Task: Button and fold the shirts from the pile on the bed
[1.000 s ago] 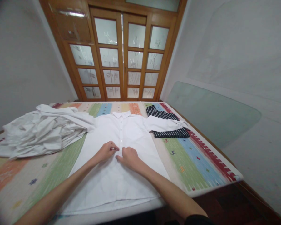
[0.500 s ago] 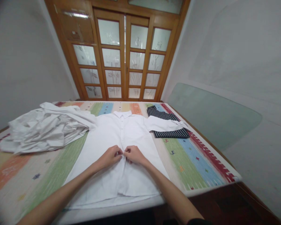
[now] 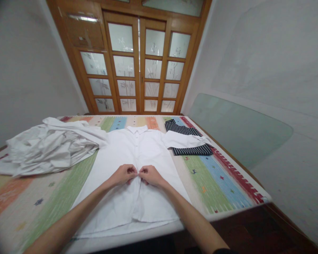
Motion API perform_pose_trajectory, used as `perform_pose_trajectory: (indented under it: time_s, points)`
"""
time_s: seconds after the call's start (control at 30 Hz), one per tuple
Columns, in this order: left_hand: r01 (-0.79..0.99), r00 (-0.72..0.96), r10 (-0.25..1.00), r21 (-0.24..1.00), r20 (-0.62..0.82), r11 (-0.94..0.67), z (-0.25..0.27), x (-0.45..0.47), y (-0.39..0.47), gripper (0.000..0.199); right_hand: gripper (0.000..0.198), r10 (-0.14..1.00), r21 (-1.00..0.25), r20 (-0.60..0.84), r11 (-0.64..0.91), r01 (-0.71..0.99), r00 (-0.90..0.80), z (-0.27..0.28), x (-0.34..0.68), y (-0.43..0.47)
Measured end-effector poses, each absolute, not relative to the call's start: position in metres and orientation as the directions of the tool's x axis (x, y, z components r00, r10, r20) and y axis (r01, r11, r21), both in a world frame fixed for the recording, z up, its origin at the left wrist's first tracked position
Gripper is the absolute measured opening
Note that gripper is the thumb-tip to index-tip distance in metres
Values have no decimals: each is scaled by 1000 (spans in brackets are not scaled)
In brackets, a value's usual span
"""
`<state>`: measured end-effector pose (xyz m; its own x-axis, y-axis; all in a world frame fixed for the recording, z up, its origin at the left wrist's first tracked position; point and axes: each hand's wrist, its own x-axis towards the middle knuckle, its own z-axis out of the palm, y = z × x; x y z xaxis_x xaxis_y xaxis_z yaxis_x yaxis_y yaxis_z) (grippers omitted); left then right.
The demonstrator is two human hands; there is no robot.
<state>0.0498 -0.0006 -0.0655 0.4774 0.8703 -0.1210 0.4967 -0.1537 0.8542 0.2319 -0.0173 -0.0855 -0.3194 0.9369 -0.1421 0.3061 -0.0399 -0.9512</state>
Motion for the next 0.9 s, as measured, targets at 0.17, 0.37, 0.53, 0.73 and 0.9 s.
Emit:
perform_pose_trajectory:
  time_s: [0.17,0.37,0.53,0.73,0.9]
  points:
    - [465,463,874,880,-147,-98,-66,50,-1,13,17,941,-956,-155,-65,287,-302,-88,231,-16]
    - [334,385,899,939,-210,76,-77,52,1,14,16,934,-955,-183,-95,280,-308,-84,229,-16]
    - [279,353,908,952,-227,129,-78,52,0,14,11,932,-962,-178,-96,257,-316,-85,230,-17]
    - [274,335,908,948,-253,163,-75,53,-3,9,15,932,-970,-167,-98,220,-322,-88,231,-16]
    - [366,326,918,925,-227,99,-71,52,-3,19,15,943,-969,-149,-79,236,-296,-92,229,-16]
